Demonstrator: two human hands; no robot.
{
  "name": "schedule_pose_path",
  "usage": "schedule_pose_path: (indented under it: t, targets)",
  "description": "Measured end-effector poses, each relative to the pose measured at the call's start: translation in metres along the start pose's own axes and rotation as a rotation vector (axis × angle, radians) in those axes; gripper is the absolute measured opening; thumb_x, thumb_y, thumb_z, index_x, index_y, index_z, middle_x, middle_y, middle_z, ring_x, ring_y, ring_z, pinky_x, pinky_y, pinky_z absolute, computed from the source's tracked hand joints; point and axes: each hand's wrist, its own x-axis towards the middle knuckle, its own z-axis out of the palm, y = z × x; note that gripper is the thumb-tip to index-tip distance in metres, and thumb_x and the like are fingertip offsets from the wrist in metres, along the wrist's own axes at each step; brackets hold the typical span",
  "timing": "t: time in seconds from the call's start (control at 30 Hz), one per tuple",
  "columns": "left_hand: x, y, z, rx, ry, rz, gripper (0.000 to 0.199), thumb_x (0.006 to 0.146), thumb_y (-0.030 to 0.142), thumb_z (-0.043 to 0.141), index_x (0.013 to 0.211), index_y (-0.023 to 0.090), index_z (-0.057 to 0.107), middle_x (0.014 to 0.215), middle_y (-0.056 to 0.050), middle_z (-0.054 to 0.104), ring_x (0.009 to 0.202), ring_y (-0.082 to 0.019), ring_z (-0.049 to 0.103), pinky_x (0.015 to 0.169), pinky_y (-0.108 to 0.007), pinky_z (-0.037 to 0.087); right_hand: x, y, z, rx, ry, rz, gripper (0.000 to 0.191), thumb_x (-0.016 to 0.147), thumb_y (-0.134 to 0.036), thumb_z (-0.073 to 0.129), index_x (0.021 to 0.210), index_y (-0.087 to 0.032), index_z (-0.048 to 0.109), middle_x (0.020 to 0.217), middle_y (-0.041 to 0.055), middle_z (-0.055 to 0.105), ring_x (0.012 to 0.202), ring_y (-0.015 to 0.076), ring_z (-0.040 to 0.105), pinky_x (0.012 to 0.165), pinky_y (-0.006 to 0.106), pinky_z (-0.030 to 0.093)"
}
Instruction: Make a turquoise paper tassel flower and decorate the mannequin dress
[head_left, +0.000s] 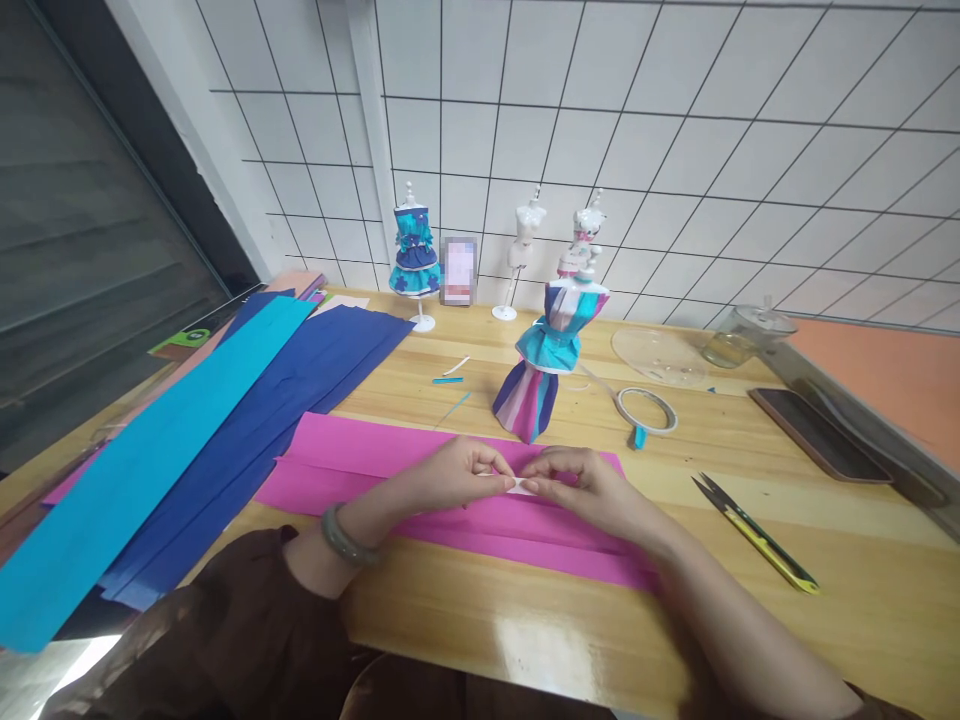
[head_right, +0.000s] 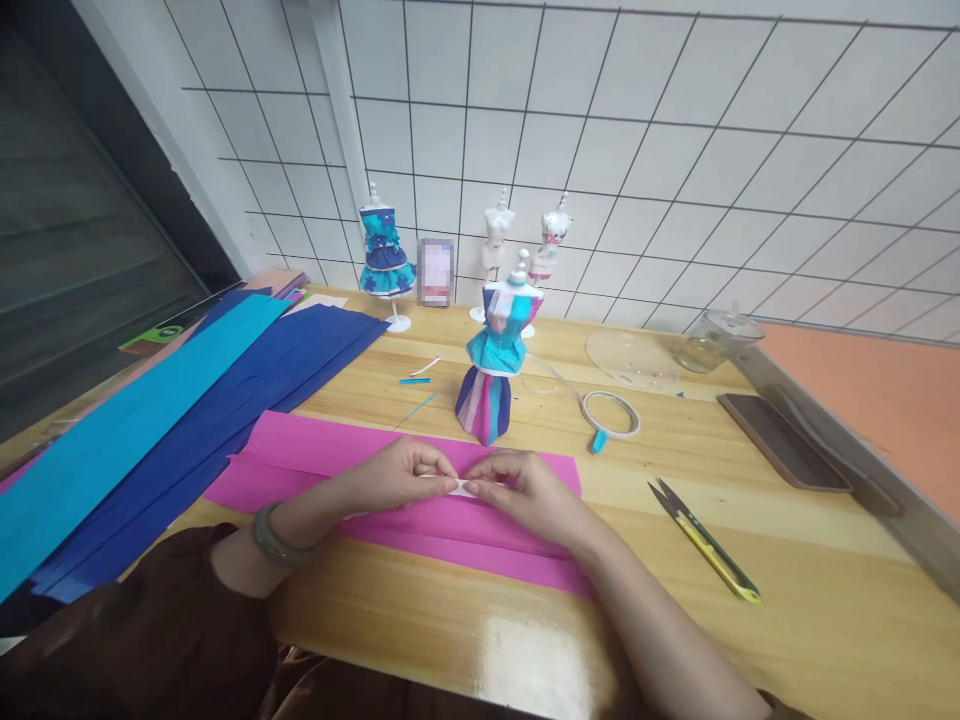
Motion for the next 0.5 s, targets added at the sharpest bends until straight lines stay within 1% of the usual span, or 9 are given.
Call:
schedule_pose_path:
  t: [0.07,0.13,0.23,0.3,0.37,0.43,0.5]
  targets:
    - [0.0,-0.002,-0.002,-0.009,-0.025,-0.004,0.032,0.075,0.043,0.054,0.084,0.013,0.063,0.053,0.005,0.042,0.045,-0.005,0.037,0.043,-0.018,0.028,0.0,0.004,-0.003,-0.023,0.015,0.011,0.028,0.08,-0.041,0.053,0.081,-0.017,0.068,0.079,0.0046,0.067,0.071,0.0161,0.059,0.062,0.027,0.044]
    - [0.002,-0.004,-0.006,-0.011,-0.04,-0.024,0.031,0.074,0.041,0.055,0.087,0.014,0.062,0.055,0.004,0.048,0.046,-0.006,0.042,0.045,-0.018,0.032,-0.001,0.009,-0.01,-0.051,0.057,0.029,0.028,0.08,-0.041,0.053,0.079,-0.017,0.067,0.078,0.0049,0.067,0.07,0.016,0.058,0.062,0.027,0.044]
    - [0.004,-0.007,-0.012,0.011,-0.037,-0.048,0.03,0.073,0.041,0.056,0.08,0.013,0.06,0.055,0.002,0.053,0.046,-0.007,0.044,0.046,-0.019,0.035,-0.002,0.013,-0.02,-0.085,0.075,0.045,0.029,0.079,-0.042,0.053,0.078,-0.017,0.067,0.078,0.0054,0.067,0.071,0.0172,0.058,0.063,0.028,0.044]
    - [0.005,-0.008,-0.013,0.022,-0.026,-0.048,0.03,0.073,0.042,0.055,0.075,0.013,0.059,0.055,0.001,0.055,0.046,-0.007,0.045,0.047,-0.019,0.035,-0.003,0.011,-0.023,-0.099,0.039,0.039,0.029,0.079,-0.043,0.053,0.078,-0.018,0.067,0.078,0.0051,0.068,0.071,0.0178,0.058,0.065,0.029,0.045]
    - [0.005,-0.007,-0.011,0.033,-0.028,-0.047,0.03,0.073,0.042,0.054,0.073,0.013,0.058,0.055,0.001,0.055,0.046,-0.007,0.045,0.047,-0.019,0.036,-0.003,0.007,-0.02,-0.104,-0.02,0.024,0.03,0.08,-0.043,0.051,0.082,-0.018,0.067,0.08,0.0045,0.068,0.071,0.0175,0.058,0.065,0.029,0.044]
    - [0.005,-0.006,-0.009,0.05,-0.036,-0.038,0.031,0.074,0.043,0.053,0.068,0.013,0.056,0.055,0.001,0.054,0.047,-0.007,0.046,0.047,-0.019,0.036,-0.003,0.002,-0.014,-0.114,-0.069,0.008,0.032,0.082,-0.043,0.048,0.083,-0.018,0.067,0.079,0.0035,0.067,0.068,0.016,0.056,0.062,0.027,0.043]
    - [0.004,-0.005,-0.006,0.072,-0.046,-0.03,0.032,0.075,0.043,0.051,0.064,0.013,0.054,0.054,0.001,0.054,0.047,-0.007,0.046,0.047,-0.019,0.035,-0.003,0.0,-0.009,-0.136,-0.089,-0.002,0.034,0.084,-0.044,0.045,0.079,-0.018,0.066,0.074,0.0021,0.065,0.064,0.014,0.053,0.057,0.025,0.041]
